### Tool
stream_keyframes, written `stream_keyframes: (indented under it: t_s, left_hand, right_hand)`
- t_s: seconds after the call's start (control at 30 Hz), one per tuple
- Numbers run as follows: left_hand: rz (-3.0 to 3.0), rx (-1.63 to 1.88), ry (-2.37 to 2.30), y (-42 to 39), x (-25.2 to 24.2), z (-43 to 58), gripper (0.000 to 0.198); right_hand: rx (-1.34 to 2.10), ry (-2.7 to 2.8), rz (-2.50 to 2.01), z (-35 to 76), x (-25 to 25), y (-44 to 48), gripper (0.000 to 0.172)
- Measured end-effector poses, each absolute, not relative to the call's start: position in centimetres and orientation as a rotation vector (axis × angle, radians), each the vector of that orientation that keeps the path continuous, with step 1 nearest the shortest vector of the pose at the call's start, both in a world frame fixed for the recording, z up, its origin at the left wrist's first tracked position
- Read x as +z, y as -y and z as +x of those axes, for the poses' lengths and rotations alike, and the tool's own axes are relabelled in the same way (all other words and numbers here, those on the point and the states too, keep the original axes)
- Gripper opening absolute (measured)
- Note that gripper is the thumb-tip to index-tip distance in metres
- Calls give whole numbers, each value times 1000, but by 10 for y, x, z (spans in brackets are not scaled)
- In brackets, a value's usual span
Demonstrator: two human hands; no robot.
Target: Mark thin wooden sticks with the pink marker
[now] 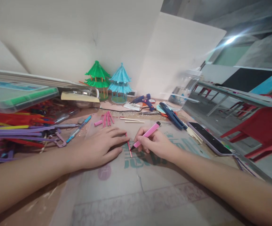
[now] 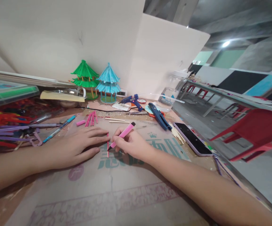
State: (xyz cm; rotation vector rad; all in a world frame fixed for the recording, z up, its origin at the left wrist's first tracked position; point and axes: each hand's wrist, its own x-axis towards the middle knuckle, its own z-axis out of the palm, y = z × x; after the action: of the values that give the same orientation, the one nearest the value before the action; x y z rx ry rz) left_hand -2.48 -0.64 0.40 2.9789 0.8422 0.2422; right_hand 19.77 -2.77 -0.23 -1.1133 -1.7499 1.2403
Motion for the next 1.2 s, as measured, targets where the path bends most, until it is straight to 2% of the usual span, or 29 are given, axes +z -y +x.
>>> stream_keyframes:
  t_s: [0.6, 0.93, 1.2]
  left_hand:
    - [2959, 282, -839, 5, 2, -26, 40]
    - [2969, 266, -851, 6, 2, -26, 42]
    - [2974, 287, -800, 5, 4, -24, 42]
  right_hand:
    - [1348, 1793, -1078, 200, -3, 29, 10]
    - [1308, 1805, -1087, 200, -3, 28, 14]
    - [1136, 1758, -1132, 199, -5, 26, 14]
